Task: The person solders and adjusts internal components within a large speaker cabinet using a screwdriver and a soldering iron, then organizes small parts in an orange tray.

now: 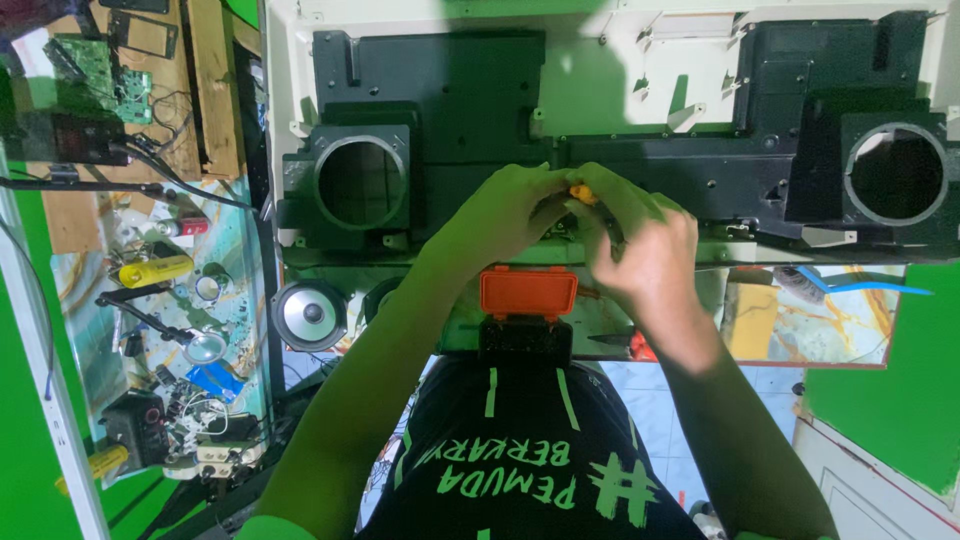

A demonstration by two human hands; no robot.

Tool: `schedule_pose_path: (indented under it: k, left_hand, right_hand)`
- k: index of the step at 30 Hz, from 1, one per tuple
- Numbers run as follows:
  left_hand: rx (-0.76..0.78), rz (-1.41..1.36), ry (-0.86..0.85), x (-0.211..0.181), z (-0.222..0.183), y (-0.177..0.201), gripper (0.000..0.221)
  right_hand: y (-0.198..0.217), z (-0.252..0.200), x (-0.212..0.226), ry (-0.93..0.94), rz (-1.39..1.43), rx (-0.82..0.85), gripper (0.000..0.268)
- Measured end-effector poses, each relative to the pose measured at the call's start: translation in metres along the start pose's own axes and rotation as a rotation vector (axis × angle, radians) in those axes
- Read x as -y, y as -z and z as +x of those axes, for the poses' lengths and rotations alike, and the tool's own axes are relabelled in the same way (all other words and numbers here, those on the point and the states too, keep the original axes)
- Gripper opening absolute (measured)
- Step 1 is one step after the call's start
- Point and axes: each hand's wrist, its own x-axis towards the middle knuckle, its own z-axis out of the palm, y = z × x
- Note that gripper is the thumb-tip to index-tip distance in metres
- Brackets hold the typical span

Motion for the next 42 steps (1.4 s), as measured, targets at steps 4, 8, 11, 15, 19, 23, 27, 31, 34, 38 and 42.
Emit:
schedule_pose_path:
  k: [4,8,11,15,19,23,27,31,34,38,42]
  left_hand:
    - [0.026,0.003,0.052,0.002,-0.005,0.0,0.025]
    - [0.013,-0.002,0.045,0.001,-0.006,0.0,0.03]
    - [-0.009,0.031,0.063,-0.004,-0.008,-0.002,0.028]
    - [-0.132,0.057,-0.065,-0.016,-0.011,-0.002,0.028]
    - [-0.252,-0.035,-0.027,-0.035,-0.025,0.002,0.027]
    - [-0.291,-0.113,0.135,-0.057,-0.04,0.006,0.019]
    - [-0.276,-0.178,0.315,-0.07,-0.06,-0.004,0.022]
    - [-0.198,-0.246,0.433,-0.073,-0.086,-0.02,0.026]
    - [-0.225,-0.277,0.398,-0.071,-0.107,-0.033,0.025]
    - [-0.185,-0.219,0.458,-0.068,-0.132,-0.042,0.027]
    - [-0.182,-0.146,0.455,-0.066,-0.152,-0.05,0.032]
  right_hand:
    - [0.001,0.007,0.008,-0.033,-0.079,0.108,0.046]
    - [0.026,0.023,0.038,-0.041,0.239,-0.006,0.031]
    - [0.049,0.041,0.055,0.054,0.307,-0.018,0.032]
    - [0.064,0.039,0.066,-0.032,0.475,-0.053,0.05]
    - [0.057,0.019,0.06,-0.119,0.491,-0.13,0.026]
    - [0.045,-0.002,0.054,-0.114,0.532,-0.204,0.007]
    - [0.043,-0.029,0.06,-0.321,0.54,-0.061,0.017]
    - [0.045,-0.048,0.077,-0.351,0.599,-0.081,0.011]
    - [0.049,-0.061,0.089,-0.316,0.651,-0.084,0.005]
    - [0.049,-0.081,0.097,-0.318,0.662,-0.05,0.005]
    - [0.04,-0.103,0.098,-0.34,0.624,-0.012,0.006]
